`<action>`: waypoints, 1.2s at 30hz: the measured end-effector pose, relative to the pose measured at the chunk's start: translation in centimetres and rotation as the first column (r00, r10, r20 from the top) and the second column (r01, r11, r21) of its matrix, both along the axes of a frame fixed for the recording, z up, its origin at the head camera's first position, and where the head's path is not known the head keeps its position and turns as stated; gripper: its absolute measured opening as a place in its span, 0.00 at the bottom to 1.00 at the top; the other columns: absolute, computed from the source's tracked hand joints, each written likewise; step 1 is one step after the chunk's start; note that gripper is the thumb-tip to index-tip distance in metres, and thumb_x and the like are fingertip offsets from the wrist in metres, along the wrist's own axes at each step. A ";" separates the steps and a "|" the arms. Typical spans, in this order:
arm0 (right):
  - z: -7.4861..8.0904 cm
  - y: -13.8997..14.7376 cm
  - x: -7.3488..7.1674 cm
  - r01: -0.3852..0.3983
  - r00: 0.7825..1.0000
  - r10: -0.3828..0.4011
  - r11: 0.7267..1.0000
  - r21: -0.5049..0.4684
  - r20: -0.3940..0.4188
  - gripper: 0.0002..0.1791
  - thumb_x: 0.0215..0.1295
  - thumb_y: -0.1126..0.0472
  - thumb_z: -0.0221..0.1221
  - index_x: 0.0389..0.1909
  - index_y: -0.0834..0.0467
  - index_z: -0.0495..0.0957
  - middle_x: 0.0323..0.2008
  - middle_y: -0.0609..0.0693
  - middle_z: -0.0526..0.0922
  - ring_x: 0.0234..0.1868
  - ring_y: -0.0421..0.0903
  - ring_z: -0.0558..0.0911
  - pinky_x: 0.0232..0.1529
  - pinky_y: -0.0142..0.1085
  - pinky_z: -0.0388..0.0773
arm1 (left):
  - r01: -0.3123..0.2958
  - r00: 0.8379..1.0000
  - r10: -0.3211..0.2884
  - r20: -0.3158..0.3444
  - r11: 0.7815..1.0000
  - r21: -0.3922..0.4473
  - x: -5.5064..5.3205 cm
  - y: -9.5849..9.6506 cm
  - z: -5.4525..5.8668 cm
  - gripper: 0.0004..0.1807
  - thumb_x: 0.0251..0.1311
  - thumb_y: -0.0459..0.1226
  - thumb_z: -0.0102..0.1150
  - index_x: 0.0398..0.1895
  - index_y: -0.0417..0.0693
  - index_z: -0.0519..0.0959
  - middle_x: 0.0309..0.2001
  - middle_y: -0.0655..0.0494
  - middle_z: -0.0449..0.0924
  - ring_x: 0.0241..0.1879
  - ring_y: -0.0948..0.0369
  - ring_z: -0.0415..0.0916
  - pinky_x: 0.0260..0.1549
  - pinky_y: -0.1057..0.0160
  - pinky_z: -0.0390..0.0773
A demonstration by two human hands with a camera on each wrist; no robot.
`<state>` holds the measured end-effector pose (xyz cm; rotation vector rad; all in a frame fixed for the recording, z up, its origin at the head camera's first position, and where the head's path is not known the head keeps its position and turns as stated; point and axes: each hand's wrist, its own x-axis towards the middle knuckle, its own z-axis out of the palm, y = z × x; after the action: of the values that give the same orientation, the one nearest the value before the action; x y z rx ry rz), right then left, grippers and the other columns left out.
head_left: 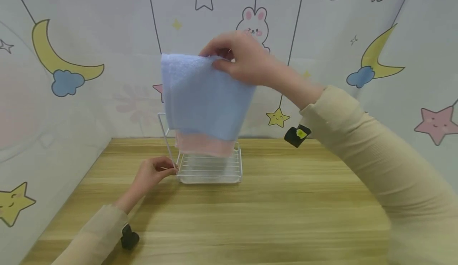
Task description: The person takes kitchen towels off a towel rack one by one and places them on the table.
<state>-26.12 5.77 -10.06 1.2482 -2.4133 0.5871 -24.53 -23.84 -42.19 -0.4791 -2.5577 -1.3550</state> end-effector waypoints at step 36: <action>1.4 16.3 1.5 0.324 0.943 -0.333 0.927 -0.189 -0.020 0.13 0.61 0.62 0.60 0.46 0.50 0.82 0.40 0.38 0.82 0.31 0.33 0.80 0.32 0.16 0.74 | -0.022 1.000 0.022 0.015 1.000 0.010 -0.3 -0.9 -0.3 0.08 0.49 0.37 0.69 0.30 0.43 0.82 0.32 0.46 0.86 0.29 0.68 0.83 0.31 0.72 0.81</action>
<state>-24.61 22.08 -8.64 0.7513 -2.3894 0.6475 -24.79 -24.70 -42.54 -0.4398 -2.5591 -1.3683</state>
